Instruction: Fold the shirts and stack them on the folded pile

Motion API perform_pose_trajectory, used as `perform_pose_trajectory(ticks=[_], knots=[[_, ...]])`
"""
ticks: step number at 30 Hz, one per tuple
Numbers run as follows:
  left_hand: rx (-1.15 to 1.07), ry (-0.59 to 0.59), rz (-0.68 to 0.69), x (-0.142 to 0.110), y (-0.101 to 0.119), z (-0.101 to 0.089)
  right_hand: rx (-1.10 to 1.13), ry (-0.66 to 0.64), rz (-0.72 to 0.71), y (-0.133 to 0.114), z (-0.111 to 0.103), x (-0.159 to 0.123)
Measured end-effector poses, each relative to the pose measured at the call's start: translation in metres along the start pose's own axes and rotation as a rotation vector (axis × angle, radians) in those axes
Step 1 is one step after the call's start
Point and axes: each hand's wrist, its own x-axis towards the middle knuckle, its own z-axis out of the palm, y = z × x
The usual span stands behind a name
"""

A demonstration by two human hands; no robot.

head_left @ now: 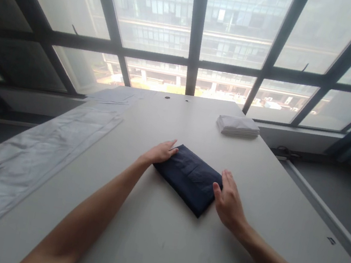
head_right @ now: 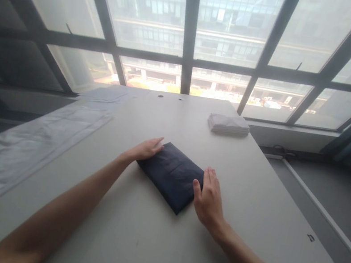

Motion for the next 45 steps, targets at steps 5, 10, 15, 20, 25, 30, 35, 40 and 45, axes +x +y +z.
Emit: perform_pose_trajectory(ticks=[5, 10, 15, 20, 25, 30, 35, 40, 45], knots=[[-0.067, -0.132, -0.164, -0.012, -0.017, -0.041, 0.541, -0.038, 0.349, -0.015, -0.045, 0.005], [-0.174, -0.314, -0.280, -0.020, -0.014, -0.047, 1.004, -0.509, 0.678, -0.026, -0.072, -0.007], [-0.116, -0.367, -0.278, -0.017, -0.010, -0.041, 1.092, -0.727, 0.837, -0.031, -0.070, -0.016], [-0.284, -0.352, -0.292, -0.025, 0.000, -0.048, 1.249, -0.694, 0.837, -0.029, -0.072, -0.016], [-0.605, -0.368, -0.331, -0.030, 0.008, -0.049, 1.394, -0.614, 0.827, -0.022, -0.058, -0.020], [-0.797, -0.404, -0.349, -0.026, 0.006, -0.043, 1.507, -0.544, 0.915, -0.027, -0.047, -0.019], [-0.903, -0.416, -0.297, -0.027, 0.008, -0.052, 1.535, -0.538, 0.970, -0.031, -0.047, -0.019], [-0.941, -0.411, -0.264, -0.032, 0.017, -0.062, 1.459, -0.553, 0.721, -0.042, -0.052, -0.026], [-1.022, -0.392, -0.261, -0.031, 0.021, -0.059, 1.592, -0.495, 0.766, -0.044, -0.045, -0.025]])
